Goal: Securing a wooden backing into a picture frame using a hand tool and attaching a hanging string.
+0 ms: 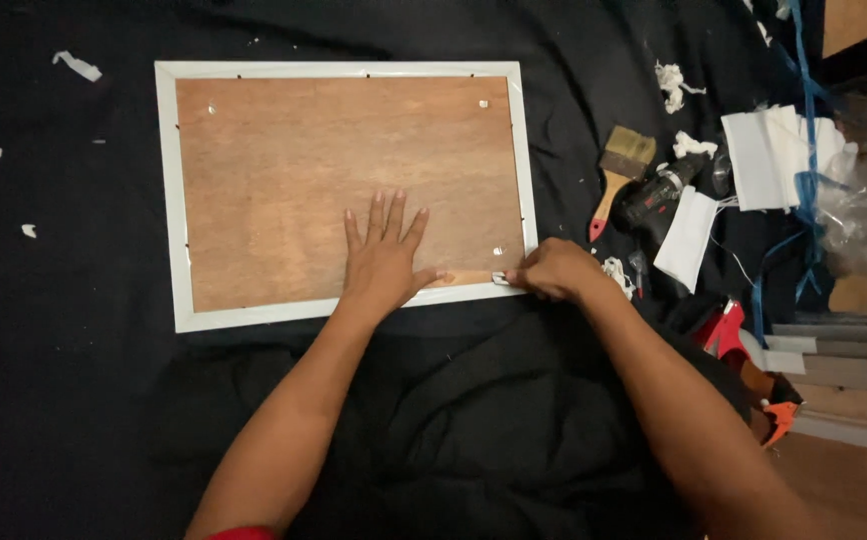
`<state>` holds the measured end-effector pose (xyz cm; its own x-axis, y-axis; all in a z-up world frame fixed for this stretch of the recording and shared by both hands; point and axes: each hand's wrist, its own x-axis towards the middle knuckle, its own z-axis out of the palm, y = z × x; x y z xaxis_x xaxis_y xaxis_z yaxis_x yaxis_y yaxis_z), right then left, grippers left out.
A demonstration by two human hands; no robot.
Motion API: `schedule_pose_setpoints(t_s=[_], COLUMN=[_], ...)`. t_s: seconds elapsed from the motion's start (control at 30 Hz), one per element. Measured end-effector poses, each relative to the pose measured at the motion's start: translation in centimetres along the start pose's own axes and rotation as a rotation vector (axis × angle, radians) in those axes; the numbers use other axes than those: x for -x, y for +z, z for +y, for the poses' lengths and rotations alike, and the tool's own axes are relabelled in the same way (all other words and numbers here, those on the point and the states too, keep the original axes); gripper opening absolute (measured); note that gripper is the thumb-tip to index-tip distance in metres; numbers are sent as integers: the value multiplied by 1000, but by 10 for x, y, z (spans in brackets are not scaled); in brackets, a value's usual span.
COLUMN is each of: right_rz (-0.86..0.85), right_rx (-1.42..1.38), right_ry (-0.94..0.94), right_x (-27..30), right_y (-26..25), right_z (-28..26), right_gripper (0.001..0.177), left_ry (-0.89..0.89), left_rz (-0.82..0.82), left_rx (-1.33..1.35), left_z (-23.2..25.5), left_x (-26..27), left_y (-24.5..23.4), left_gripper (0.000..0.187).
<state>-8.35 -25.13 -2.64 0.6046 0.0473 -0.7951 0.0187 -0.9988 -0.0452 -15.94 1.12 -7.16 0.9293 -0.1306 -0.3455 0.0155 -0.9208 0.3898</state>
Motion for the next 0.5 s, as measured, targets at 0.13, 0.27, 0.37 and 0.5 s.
schedule_pose_setpoints(t_s=[0.13,0.27,0.37,0.5], right_rz=[5,17,114,102], right_rx=[12,-232,-436,-226], right_ry=[-37,-167,-261,-337], right_x=[-4,19,34,57], right_y=[-4,-26,-25,-10], right_z=[5,-9,-32,-78], right_gripper=[49,42,32,30], left_ry=[-44,-155,-239,-277], left_rz=[5,107,110,39], left_rx=[54,90,139,188], left_z=[-12,-45,-75,-78], left_x=[-8,-7,-4,1], left_y=[-20,-57,-65,-68], left_gripper=[90,98,125,136])
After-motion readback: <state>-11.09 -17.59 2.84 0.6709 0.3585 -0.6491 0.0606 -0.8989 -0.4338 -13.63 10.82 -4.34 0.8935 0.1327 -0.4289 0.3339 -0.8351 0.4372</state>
